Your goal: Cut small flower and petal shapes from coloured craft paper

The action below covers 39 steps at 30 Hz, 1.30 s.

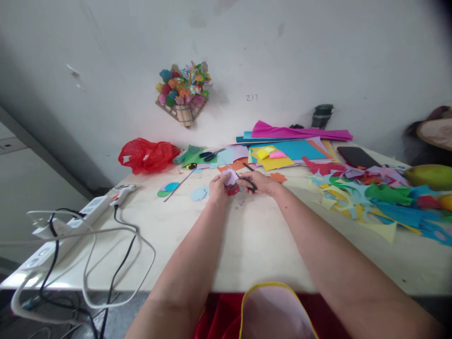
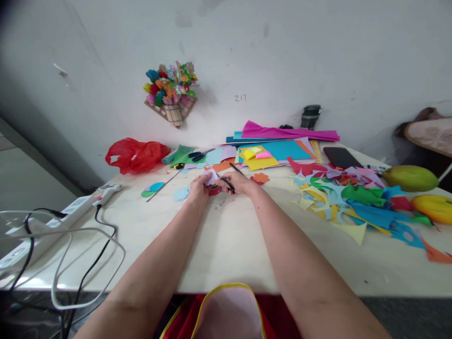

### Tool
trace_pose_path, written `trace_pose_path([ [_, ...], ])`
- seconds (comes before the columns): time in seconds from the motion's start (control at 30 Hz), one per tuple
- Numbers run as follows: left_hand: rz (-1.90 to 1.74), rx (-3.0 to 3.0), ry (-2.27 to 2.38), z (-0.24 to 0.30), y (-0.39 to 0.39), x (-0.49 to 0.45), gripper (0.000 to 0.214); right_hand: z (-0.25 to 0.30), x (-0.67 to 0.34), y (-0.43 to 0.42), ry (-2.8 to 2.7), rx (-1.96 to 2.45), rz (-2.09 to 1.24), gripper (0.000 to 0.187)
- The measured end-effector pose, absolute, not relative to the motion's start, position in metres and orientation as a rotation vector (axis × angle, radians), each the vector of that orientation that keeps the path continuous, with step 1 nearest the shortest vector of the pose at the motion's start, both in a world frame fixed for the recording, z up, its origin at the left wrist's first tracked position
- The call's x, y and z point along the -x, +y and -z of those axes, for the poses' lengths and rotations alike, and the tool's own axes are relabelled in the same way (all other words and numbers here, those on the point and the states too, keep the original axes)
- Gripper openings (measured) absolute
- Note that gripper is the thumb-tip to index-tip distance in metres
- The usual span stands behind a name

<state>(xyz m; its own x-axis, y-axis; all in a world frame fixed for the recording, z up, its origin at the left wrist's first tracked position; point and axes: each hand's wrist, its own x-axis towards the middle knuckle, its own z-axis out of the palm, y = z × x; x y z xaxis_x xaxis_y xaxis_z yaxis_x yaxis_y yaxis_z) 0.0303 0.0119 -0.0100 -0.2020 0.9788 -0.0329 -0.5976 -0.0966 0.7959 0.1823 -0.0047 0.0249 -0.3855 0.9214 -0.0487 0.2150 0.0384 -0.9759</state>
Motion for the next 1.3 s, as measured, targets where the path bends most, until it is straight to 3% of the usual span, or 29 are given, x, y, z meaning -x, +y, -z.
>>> trace_pose_path([
  [0.73, -1.634, -0.626, 0.833, 0.0094, 0.0123, -0.0284, 0.028, -0.0225, -0.1818, -0.0005, -1.677, 1.183, -1.368, 0.021],
  [1.3, -1.63, -0.627, 0.861, 0.0114, 0.0164, -0.0247, 0.031, -0.0231, -0.1838, -0.0003, -1.703, 1.197, -1.356, 0.02],
])
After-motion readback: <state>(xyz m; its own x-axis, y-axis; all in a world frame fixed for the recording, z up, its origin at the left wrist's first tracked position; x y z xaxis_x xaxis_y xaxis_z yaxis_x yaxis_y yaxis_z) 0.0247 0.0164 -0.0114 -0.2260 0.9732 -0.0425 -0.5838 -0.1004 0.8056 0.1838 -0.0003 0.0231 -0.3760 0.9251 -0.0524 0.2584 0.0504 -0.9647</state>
